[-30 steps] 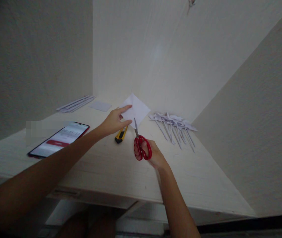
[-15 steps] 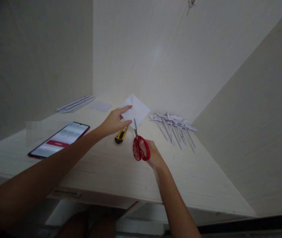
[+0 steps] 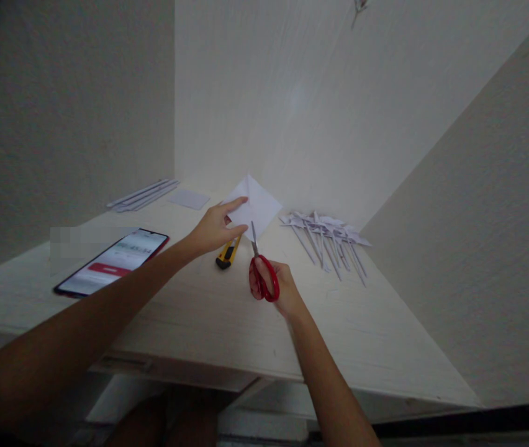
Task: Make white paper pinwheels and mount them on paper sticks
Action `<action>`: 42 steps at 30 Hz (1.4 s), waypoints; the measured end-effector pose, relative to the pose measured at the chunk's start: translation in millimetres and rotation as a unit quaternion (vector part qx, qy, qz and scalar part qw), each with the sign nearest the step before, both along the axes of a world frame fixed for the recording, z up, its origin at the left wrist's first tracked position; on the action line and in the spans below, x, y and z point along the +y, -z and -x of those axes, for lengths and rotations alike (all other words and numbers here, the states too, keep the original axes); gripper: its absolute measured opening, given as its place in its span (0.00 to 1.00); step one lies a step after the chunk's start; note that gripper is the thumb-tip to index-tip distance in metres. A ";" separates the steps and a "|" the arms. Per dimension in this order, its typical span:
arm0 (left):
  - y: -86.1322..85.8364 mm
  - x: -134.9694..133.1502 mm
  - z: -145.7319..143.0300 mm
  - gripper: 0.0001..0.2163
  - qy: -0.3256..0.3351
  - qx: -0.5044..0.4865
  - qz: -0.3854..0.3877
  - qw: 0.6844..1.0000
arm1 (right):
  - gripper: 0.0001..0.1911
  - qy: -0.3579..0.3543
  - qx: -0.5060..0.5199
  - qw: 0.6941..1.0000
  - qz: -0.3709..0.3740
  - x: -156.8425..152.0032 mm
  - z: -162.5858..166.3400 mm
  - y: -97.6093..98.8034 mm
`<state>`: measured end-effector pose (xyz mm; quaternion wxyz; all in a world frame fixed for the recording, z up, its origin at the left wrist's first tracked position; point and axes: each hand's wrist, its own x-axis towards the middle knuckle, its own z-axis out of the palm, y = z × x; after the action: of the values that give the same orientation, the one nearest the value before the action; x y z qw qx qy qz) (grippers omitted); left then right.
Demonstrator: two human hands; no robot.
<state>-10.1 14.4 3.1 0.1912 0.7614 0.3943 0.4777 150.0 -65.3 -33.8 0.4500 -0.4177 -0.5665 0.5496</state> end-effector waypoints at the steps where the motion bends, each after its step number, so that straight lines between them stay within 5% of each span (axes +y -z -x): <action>1: 0.0 0.0 0.1 0.28 0.002 -0.001 -0.001 1.000 | 0.21 0.005 0.000 1.000 0.001 0.2 0.1 0.5; 42: 1.4 1.3 -1.0 0.28 0.014 -0.028 -0.013 0.999 | 0.21 0.067 0.007 0.997 -0.025 3.6 2.3 8.8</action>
<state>-9.1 15.7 1.7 0.1986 0.7557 0.3716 0.5013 147.7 -61.7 -42.6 0.5005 -0.4390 -0.5478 0.5067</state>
